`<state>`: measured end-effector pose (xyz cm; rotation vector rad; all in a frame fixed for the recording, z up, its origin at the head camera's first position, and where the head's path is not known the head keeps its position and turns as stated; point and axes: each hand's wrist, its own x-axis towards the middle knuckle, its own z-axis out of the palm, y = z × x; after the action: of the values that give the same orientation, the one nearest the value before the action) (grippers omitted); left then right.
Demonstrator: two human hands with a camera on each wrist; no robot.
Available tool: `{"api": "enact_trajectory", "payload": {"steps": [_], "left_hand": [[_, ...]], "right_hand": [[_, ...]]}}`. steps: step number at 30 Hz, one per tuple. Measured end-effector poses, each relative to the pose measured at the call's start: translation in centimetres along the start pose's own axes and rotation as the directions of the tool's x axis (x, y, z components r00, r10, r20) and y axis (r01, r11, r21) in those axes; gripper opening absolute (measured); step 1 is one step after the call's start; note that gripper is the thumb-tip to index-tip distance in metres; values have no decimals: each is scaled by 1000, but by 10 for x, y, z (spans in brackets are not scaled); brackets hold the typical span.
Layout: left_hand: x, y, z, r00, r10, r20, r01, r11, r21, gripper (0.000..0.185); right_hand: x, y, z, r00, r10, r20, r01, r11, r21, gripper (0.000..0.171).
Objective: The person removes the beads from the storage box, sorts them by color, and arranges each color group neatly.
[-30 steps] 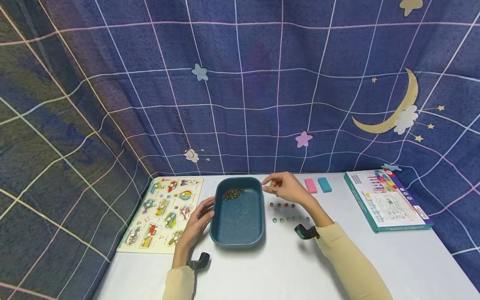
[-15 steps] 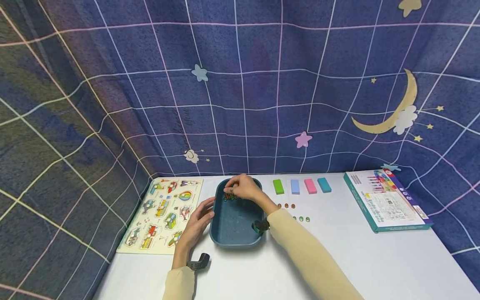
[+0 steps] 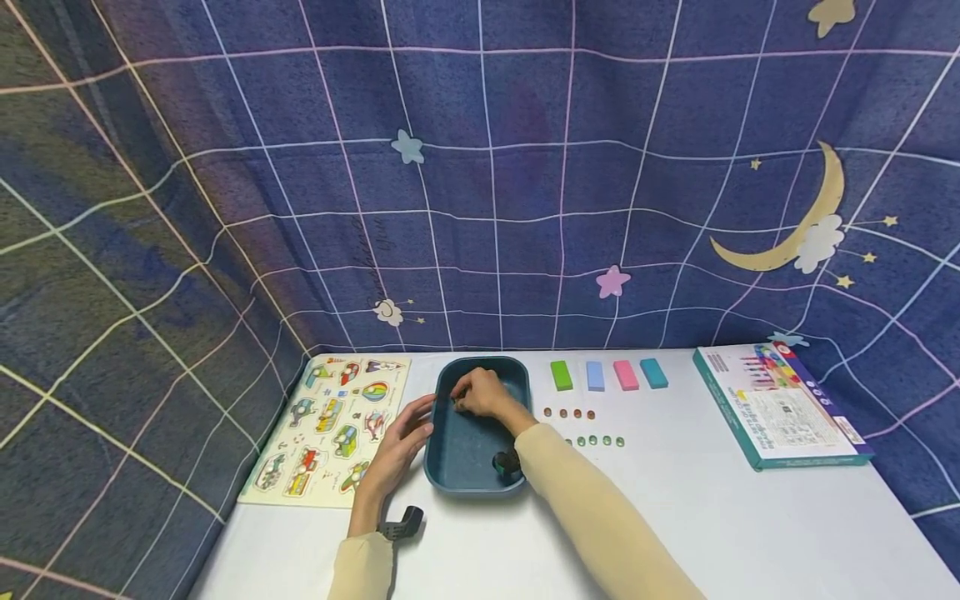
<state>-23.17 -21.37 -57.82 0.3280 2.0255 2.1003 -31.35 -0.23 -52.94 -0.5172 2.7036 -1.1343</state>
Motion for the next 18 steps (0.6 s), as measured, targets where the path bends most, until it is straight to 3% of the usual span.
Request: {"api": "enact_trajectory", "payload": {"steps": [7, 12, 18], "left_hand": [[-1, 0, 1, 1000, -9, -8, 9, 1000, -11, 58], [-1, 0, 1, 1000, -8, -15, 8, 1000, -12, 58], [0, 2, 2, 1000, -9, -24, 9, 1000, -14, 58]], "right_hand": [[-3, 2, -13, 1000, 1, -2, -1, 999, 41, 14], [-6, 6, -44, 997, -71, -8, 72, 991, 116, 20], [-50, 22, -95, 995, -82, -59, 92, 974, 209, 28]]}}
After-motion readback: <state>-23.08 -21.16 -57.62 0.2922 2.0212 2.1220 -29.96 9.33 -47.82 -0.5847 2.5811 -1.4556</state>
